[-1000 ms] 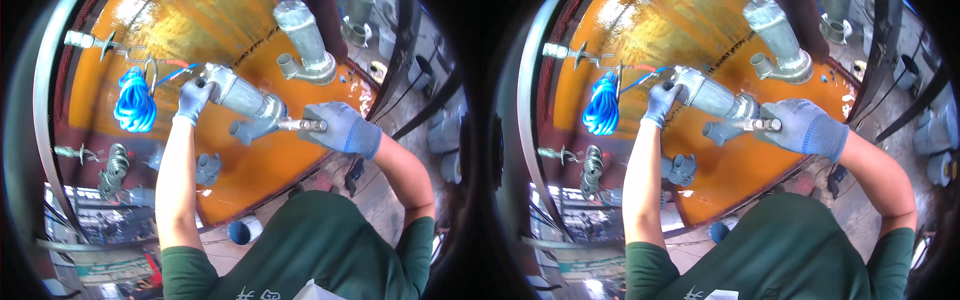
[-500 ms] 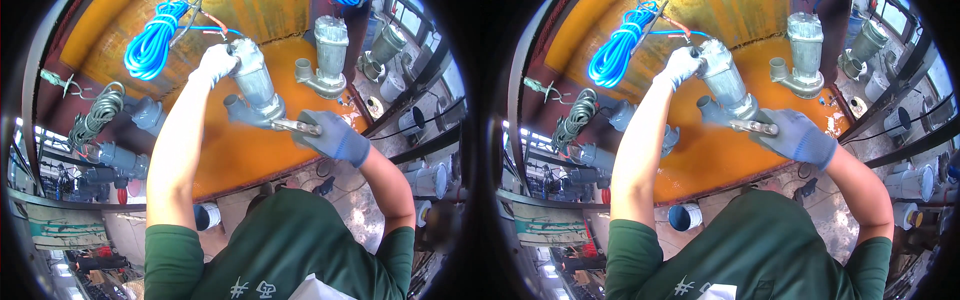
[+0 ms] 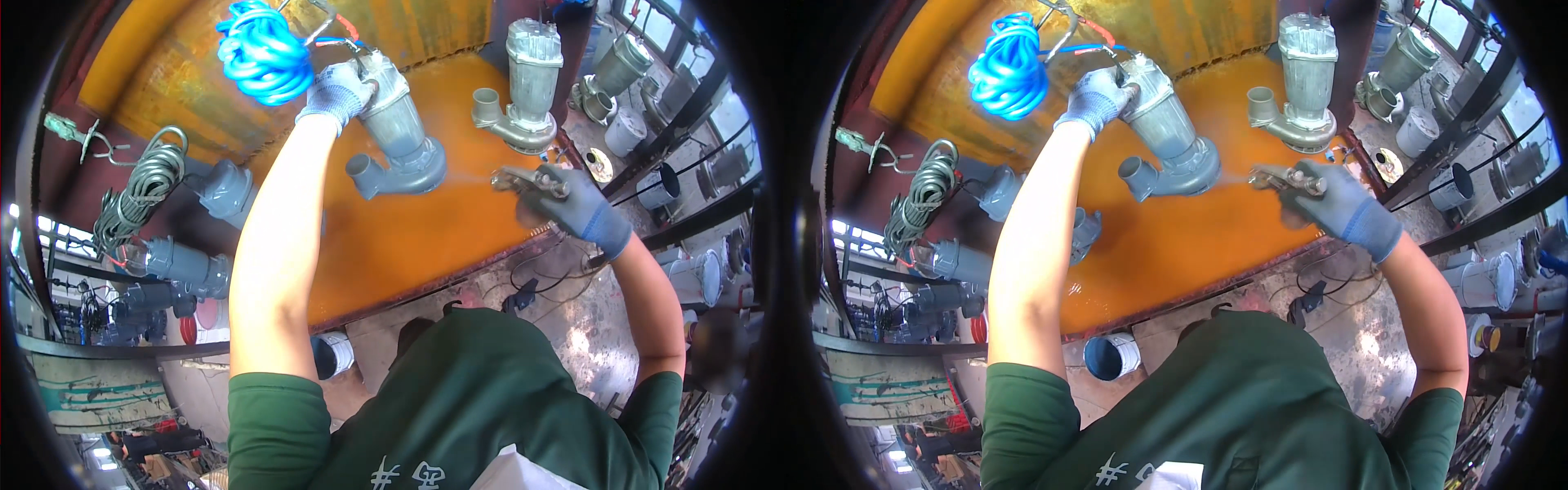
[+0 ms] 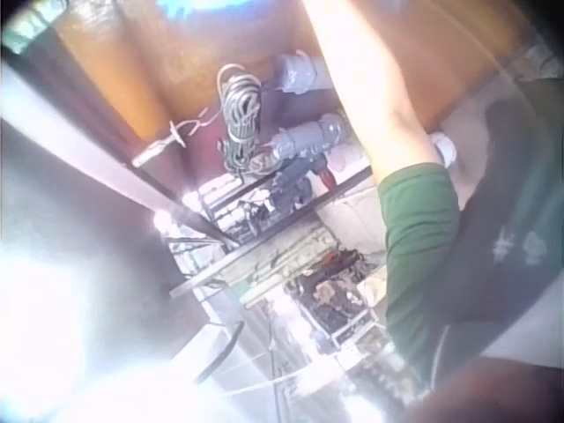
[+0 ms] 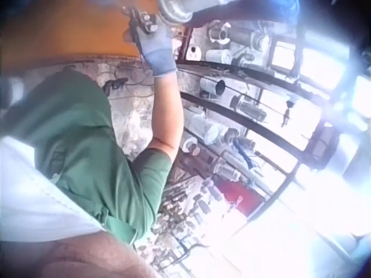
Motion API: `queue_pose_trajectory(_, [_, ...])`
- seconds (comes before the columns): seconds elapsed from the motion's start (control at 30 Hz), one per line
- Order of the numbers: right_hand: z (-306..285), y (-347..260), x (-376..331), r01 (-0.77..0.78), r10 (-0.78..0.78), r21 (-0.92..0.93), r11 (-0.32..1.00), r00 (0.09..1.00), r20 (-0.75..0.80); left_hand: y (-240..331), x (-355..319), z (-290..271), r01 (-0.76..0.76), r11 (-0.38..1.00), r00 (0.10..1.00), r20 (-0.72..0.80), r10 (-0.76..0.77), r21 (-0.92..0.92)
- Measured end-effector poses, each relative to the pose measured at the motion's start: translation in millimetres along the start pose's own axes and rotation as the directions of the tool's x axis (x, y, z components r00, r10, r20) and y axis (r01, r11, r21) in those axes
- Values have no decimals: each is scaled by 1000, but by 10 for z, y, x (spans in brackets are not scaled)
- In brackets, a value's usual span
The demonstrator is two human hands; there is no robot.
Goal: The person uses a spray gun to apply a coating to several metal pump housings hanging on hooks. The person sprays various sides of each housing, moves them by hand, and eventually puts down the spray gun to use pliers on the attachment point of one housing.
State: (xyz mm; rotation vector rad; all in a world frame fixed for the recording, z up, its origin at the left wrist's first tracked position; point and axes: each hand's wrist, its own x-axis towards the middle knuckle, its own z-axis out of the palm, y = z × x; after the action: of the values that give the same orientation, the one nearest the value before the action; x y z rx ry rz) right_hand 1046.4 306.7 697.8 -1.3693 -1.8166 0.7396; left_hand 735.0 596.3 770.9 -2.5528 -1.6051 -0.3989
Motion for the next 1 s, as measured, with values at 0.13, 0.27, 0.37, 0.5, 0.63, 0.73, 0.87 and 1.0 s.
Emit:
queue_pose_trajectory(0.13, [90, -345, 155, -264, 269, -152, 952, 963, 12, -73, -18, 47, -116, 991, 991, -57, 120, 71])
queue_pose_trajectory(0.27, [220, -364, 204, -212, 208, -144, 967, 977, -42, -127, 45, 144, -94, 988, 993, -64, 102, 118])
queue_pose_trajectory(0.37, [386, -547, 162, -143, 142, 5, 990, 983, 118, 31, -21, -42, -9, 998, 998, 57, 6, 58])
queue_pose_trajectory(0.5, [456, -566, 296, -302, 289, -317, 899, 953, -89, -23, 45, -30, -53, 998, 992, 114, 51, 15])
queue_pose_trajectory(0.63, [446, -414, 226, -365, 358, -146, 919, 931, -74, -276, 81, 216, -198, 975, 980, -36, 195, -97])
queue_pose_trajectory(0.73, [541, -466, 22, -216, 218, -152, 964, 976, -1, -270, 129, 214, -121, 949, 986, 74, 148, -291])
queue_pose_trajectory(0.87, [615, -487, 1, -348, 349, 51, 936, 937, -5, -245, 164, 303, -6, 900, 990, 126, 68, -436])
queue_pose_trajectory(1.0, [613, -359, -98, -243, 244, 22, 970, 968, -52, -200, 89, 483, 16, 729, 997, 66, 41, -685])
